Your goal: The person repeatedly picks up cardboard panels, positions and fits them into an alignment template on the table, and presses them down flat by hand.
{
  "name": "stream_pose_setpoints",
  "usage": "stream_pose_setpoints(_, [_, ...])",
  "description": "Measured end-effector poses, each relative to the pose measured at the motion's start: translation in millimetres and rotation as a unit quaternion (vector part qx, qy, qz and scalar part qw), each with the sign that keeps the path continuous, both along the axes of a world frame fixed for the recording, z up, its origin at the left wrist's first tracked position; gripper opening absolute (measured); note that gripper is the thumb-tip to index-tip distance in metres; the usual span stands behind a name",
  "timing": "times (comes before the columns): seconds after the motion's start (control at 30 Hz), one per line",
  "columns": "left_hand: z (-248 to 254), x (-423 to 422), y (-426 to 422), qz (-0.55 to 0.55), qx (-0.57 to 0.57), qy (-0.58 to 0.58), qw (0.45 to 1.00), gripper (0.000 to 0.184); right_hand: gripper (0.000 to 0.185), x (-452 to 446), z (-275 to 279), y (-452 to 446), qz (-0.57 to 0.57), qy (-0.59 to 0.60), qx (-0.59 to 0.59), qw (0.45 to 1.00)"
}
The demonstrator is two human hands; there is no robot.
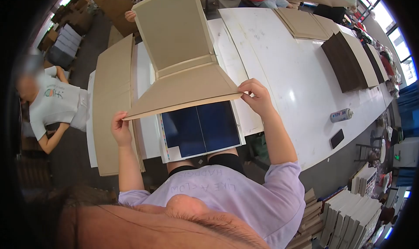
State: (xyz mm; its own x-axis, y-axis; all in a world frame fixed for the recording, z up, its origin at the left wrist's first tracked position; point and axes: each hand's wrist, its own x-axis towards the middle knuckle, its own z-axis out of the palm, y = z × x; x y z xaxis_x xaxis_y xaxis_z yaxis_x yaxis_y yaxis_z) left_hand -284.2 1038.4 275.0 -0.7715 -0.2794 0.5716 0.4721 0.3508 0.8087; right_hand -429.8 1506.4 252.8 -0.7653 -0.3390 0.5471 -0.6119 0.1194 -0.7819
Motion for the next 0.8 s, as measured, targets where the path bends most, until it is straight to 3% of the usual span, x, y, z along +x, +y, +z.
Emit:
stream_pose_setpoints(0.1, [0.2,0.6,-0.2,0.008,0.016,0.008,1.0,0.016,0.028,-0.3,-16.2,-7.6,0.028,-0.033,-0.11,0.993])
stream_pose_setpoints(0.3, [-6.7,2.1,-1.9,0.017,0.027,0.019,0.999,0.019,0.029,10.9,-28.4,-35.0,-0.024,-0.05,-0.299,0.953])
stream_pose_setpoints(0.4, [-6.8,1.3,0.6,0.02,0.037,0.031,0.999,0.02,0.029,10.3,-30.4,-41.8,-0.068,-0.058,-0.307,0.948])
stream_pose_setpoints(0.6, [-9.4,-2.8,-3.5,0.013,0.051,0.04,0.998,0.019,0.027,4.1,-25.7,-33.7,-0.07,-0.02,-0.244,0.967])
stream_pose_setpoints(0.7, [-11.0,-6.3,-2.6,0.009,0.064,0.056,0.996,0.02,0.024,-2.4,-15.9,-24.7,-0.125,0.105,-0.096,0.982])
stream_pose_setpoints(0.8, [-13.5,-10.3,-0.4,0.004,0.077,0.08,0.994,0.021,0.022,-3.8,-5.1,-17.9,-0.127,0.156,-0.021,0.979])
